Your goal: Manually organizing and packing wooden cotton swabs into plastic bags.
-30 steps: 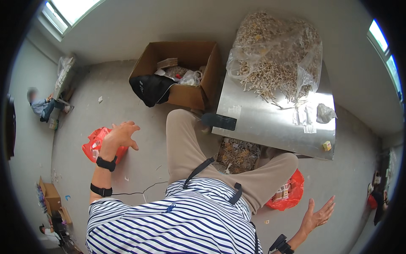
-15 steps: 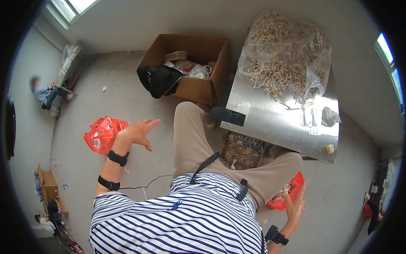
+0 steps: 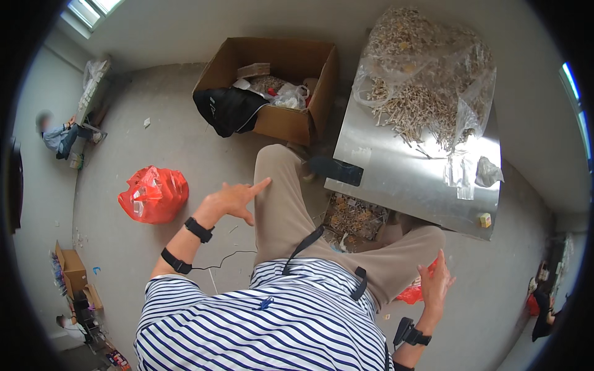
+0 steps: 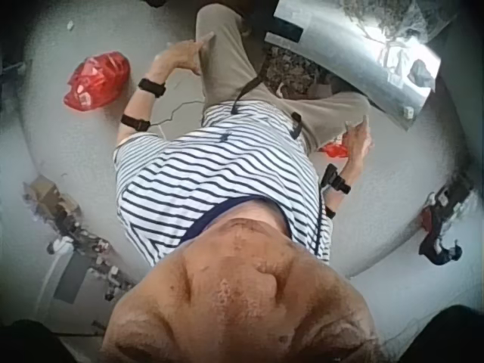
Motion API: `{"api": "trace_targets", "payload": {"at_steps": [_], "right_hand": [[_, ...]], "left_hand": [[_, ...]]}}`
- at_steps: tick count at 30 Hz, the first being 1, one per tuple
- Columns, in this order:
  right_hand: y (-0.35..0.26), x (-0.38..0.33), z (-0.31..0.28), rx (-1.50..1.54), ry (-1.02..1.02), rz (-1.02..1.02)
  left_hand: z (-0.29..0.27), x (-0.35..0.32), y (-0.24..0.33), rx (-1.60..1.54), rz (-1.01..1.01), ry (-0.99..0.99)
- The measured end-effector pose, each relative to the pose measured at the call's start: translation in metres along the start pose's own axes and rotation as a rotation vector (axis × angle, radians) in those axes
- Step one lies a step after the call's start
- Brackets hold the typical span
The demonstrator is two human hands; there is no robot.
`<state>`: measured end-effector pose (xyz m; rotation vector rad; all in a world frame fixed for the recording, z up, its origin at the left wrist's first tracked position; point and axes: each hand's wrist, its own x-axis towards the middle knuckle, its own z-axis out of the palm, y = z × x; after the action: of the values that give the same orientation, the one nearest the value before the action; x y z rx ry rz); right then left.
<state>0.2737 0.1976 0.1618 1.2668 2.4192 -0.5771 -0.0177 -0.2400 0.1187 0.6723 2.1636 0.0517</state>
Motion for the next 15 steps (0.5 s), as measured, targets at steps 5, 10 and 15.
{"api": "trace_targets", "payload": {"at_steps": [5, 10, 15], "right_hand": [[-0.089, 0.056, 0.002, -0.134, 0.021, -0.387], [-0.188, 0.151, 0.028, -0.193, 0.016, -0.658], [-0.278, 0.235, 0.044, -0.397, 0.139, -0.786]], "left_hand": [[-0.011, 0.014, 0.002, -0.068, 0.01, -0.067], [-0.023, 0.024, -0.016, -0.137, 0.058, -0.134], [-0.054, 0.05, -0.055, -0.61, 0.278, -0.173]]}}
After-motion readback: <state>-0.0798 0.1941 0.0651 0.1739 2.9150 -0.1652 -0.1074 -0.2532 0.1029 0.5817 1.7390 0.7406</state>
